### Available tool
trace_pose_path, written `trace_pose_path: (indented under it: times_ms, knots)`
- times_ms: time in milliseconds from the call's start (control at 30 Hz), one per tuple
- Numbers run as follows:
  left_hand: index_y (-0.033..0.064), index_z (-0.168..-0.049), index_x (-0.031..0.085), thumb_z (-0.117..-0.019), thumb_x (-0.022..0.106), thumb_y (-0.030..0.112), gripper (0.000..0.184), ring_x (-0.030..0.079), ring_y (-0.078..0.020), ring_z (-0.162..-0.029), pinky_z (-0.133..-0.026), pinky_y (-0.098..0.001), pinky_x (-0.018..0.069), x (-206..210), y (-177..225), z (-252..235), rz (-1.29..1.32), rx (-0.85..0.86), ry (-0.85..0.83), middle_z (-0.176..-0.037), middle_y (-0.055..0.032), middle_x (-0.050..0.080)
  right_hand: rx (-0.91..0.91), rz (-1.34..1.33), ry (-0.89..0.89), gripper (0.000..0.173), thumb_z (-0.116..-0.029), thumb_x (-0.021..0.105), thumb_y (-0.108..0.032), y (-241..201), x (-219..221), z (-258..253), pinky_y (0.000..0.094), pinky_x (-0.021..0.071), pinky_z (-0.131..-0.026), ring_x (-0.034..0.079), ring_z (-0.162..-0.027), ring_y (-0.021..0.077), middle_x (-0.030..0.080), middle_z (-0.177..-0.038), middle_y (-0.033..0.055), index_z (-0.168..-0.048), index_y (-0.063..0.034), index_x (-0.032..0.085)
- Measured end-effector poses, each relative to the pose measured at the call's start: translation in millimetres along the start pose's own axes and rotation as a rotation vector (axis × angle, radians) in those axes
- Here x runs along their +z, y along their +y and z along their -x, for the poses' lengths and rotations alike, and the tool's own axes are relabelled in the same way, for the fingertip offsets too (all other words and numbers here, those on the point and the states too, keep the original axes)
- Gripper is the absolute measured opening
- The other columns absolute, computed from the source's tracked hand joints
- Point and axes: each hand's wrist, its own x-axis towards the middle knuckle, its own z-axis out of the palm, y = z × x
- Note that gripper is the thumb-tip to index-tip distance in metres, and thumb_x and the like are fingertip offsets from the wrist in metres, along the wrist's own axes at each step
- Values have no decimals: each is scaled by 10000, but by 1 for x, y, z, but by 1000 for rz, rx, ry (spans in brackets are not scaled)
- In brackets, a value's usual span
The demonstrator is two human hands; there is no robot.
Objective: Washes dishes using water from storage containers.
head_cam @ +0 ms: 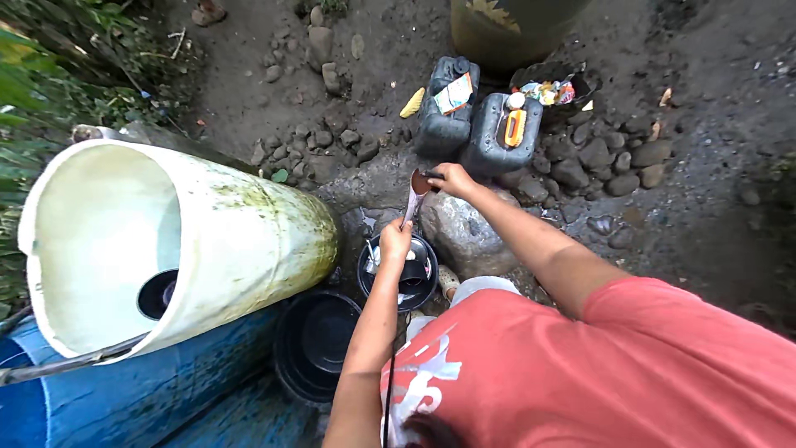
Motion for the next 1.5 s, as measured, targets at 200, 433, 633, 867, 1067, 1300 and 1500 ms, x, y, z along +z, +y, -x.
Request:
trace_pose_path:
  times_ms: [200, 433, 633, 867, 1067, 1300, 1500]
  knots:
    - [141, -1262, 710, -1052, 563, 345, 327, 706, -293, -1037, -949, -566, 536, 5, -6, -2, -17, -23, -1, -1098, -123, 744, -218, 265, 52, 192, -882, 647, 14, -1, -1, 0, 498, 463, -1105, 641, -1188, 363, 724, -1125, 194, -1043, 10, 754]
    - [102, -1226, 712, -1064, 535, 333, 334, 708, -322, -976, -899, -582, 549, -5, 16, -5, -15, 42, 0, -1047, -157, 735, -272, 265, 47, 271, -826, 658, 114, -40, 19, 4, 530, 491, -1077, 622, -1205, 381, 676, -1184, 208, -1067, 5, 718]
    - [20, -1209, 699, -1050, 560, 274, 331, 691, -216, -837, -837, -422, 571, 7, 5, -6, 212, 86, 38, -955, -134, 722, 166, -188, 367, 432, -953, 475, 34, 8, 3, -26, 572, 491, -1043, 585, -1255, 369, 621, -1331, 208, -1259, -139, 725]
    - [-39, -1163, 638, -1089, 510, 337, 404, 647, -179, -590, -577, -337, 578, 8, 17, -35, 560, -12, -114, -775, -118, 673, 256, -1061, 93, 413, -1100, 455, -259, -76, 62, 8, 416, 563, -958, 654, -1117, 231, 628, -1271, 171, -1429, -10, 463]
    - [28, -1479, 485, -1064, 427, 557, 676, 636, -339, -1217, -1021, -534, 526, -36, 8, -47, 557, -48, -100, -1384, -225, 602, 72, -485, -140, 422, -1109, 422, -312, -93, 27, -11, 478, 495, -1030, 630, -1175, 278, 637, -1282, 205, -1387, -17, 540]
    - [11, -1191, 635, -1121, 305, 442, 547, 716, -268, -979, -808, -441, 590, -50, -18, -55, 1388, -86, 179, -1121, -138, 736, -69, -217, -564, 428, -1114, 411, -331, -76, 38, 48, 538, 508, -937, 648, -1032, 334, 648, -1148, 237, -1337, 6, 550]
    - [35, -1275, 602, -1120, 295, 464, 550, 711, -276, -1048, -836, -448, 585, -57, -52, -52, 1411, -123, 337, -1242, -131, 709, 101, 444, -590, 351, -943, 663, -94, -52, -3, 50, 725, 468, -976, 602, -1185, 520, 629, -1246, 334, -1254, 62, 621]
